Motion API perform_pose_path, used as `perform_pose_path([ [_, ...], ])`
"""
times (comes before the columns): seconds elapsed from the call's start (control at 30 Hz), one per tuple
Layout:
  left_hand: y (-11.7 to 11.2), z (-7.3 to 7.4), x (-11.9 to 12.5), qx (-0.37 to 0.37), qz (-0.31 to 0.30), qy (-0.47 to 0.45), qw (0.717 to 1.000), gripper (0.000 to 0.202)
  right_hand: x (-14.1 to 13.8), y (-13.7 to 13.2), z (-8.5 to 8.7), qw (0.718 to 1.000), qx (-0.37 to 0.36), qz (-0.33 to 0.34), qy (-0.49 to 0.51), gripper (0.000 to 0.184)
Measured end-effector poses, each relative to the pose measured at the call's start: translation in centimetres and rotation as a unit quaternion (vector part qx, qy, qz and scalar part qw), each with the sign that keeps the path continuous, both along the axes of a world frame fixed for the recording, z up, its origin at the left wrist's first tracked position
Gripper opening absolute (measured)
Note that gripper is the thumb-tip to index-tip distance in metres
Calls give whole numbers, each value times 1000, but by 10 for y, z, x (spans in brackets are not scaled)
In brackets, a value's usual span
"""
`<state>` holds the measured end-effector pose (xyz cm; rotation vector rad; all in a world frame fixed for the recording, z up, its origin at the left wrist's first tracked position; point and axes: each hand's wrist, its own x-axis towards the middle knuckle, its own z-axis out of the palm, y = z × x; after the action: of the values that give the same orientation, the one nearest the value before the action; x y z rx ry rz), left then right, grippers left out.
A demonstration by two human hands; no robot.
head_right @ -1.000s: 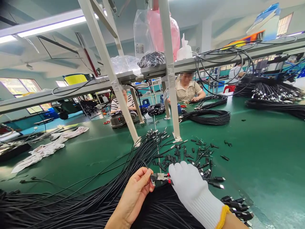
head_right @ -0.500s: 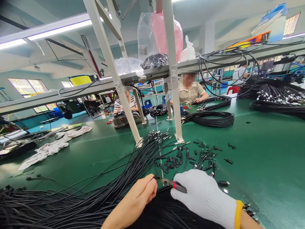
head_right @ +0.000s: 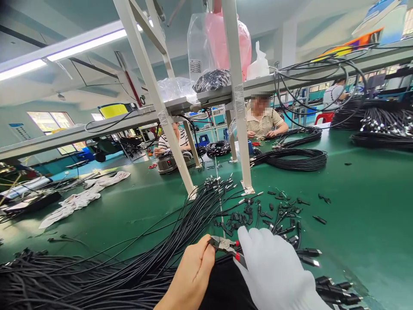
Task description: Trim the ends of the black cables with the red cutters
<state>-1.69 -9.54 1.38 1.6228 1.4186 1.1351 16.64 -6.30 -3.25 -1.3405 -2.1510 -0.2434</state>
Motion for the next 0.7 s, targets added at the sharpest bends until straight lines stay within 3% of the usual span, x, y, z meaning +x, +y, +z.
perform_pose_path([
  [0.03, 0, 1, 1, 5, -5, 12, 1000, 29, 1, 0, 1, 1000, -16, 5, -2, 22],
  [0.1, -1, 4, 0, -5, -39, 2, 999, 34, 3, -1, 10, 987, -145, 47, 42, 20],
  [0.2, -1, 9, -2, -54, -133, -112, 983, 41, 8, -4, 26, 925, -335, 138, 111, 33],
  [0.3, -2, 11, -3, -87, -192, -263, 941, 43, 8, -4, 33, 857, -398, 297, 139, 52],
  [0.37, -2, 10, -1, -91, -187, -339, 917, 41, 6, -4, 34, 824, -382, 392, 149, 64],
  [0.4, -2, 8, 0, -91, -180, -367, 908, 39, 5, -4, 33, 828, -347, 415, 149, 66],
  [0.47, -1, 5, 4, -89, -167, -406, 894, 37, 4, -4, 31, 864, -258, 409, 138, 62],
  [0.6, 3, 1, 10, -93, -140, -428, 888, 37, 5, -9, 27, 912, -167, 355, 118, 35],
  [0.7, 6, 0, 13, -91, -114, -425, 893, 37, 9, -9, 26, 954, -103, 265, 94, 38],
])
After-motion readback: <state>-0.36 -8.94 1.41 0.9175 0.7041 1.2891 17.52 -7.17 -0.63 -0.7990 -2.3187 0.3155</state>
